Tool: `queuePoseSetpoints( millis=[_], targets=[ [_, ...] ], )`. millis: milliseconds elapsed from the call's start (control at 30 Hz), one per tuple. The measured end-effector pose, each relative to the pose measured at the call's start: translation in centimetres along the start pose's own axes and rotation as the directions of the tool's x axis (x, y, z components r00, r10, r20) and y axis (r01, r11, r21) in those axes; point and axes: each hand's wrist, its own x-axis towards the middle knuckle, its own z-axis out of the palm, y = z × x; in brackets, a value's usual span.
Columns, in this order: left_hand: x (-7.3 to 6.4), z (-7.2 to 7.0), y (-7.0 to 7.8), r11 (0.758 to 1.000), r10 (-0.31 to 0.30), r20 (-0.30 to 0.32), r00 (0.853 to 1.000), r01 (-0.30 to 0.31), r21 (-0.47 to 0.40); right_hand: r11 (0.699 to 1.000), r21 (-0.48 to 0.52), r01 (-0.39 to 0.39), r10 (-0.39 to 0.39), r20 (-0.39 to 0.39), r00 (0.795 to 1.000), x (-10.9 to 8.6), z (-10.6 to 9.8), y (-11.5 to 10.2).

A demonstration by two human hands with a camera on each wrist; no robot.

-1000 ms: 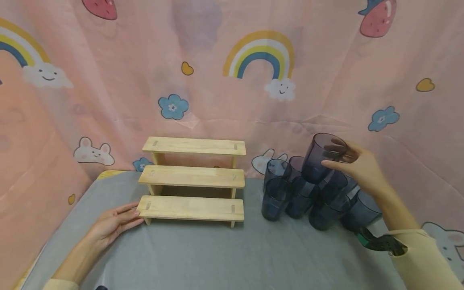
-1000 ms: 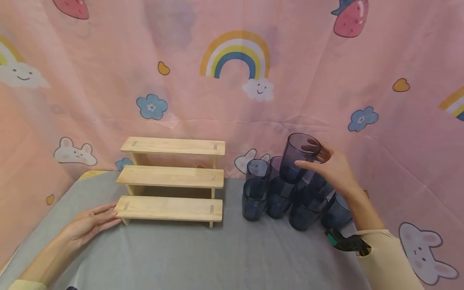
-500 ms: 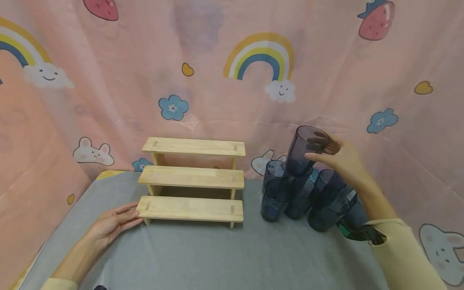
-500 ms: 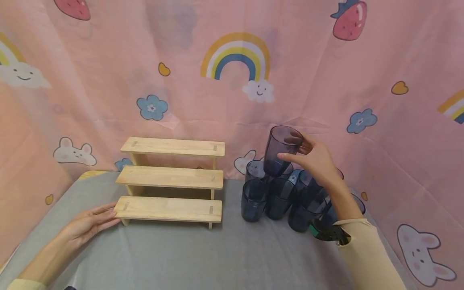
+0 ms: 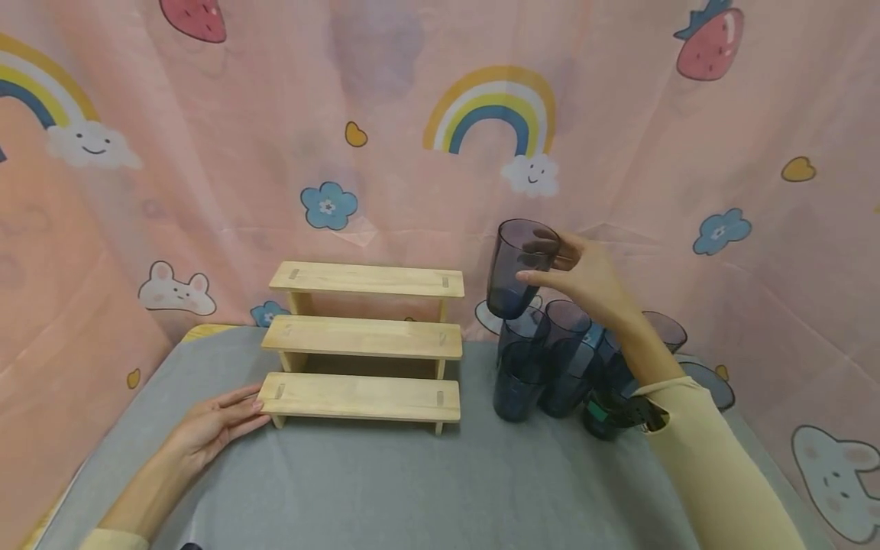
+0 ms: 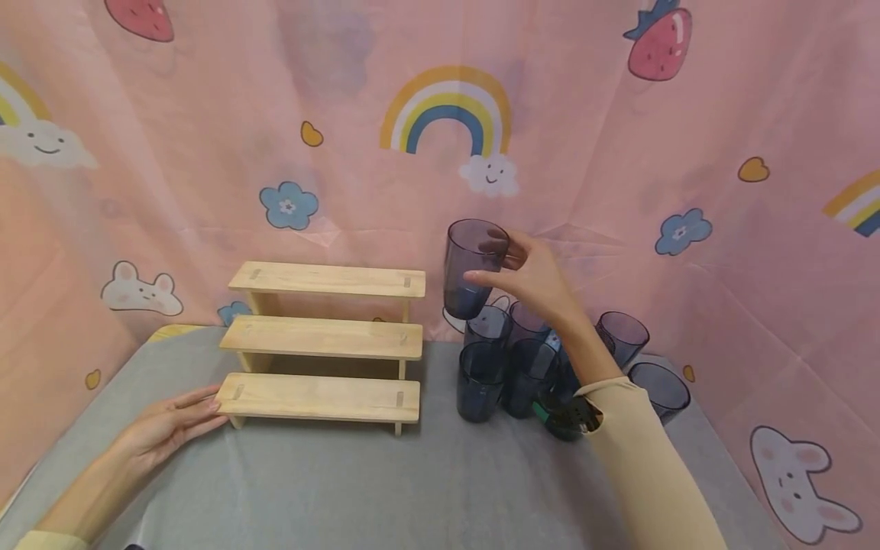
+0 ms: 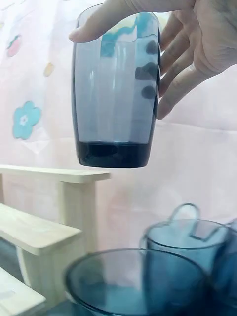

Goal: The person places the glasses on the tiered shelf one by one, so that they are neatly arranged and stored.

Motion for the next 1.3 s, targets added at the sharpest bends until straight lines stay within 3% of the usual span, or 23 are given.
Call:
queuePoseSetpoints(
  millis=[367,633,933,1300],
  targets=[
    [0.1,0.0,-0.6,1.000,0.006,0.001,1.000,-0.006,-0.027,0.998,0.070,0.008,-0.012,0.061,0.998,2.2,4.1,-1.2],
    [0.2,0.0,-0.7,1.000,0.022,-0.006,1.000,-0.022,-0.013,0.992,0.098,0.082,-0.089,0.071,0.993,3.7,6.6,-1.6],
    [0.1,-0.3,-0.4,0.999,0.021,-0.011,1.000,-0.021,-0.045,0.963,0.247,0.112,-0.128,0.051,0.990,5.7,10.3,-2.7],
    [0.2,-0.4,-0.7,1.000,0.000,-0.019,1.000,-0.001,-0.028,0.968,0.234,0.093,-0.116,0.089,0.989,8.2,14.8,-5.3]
  ],
)
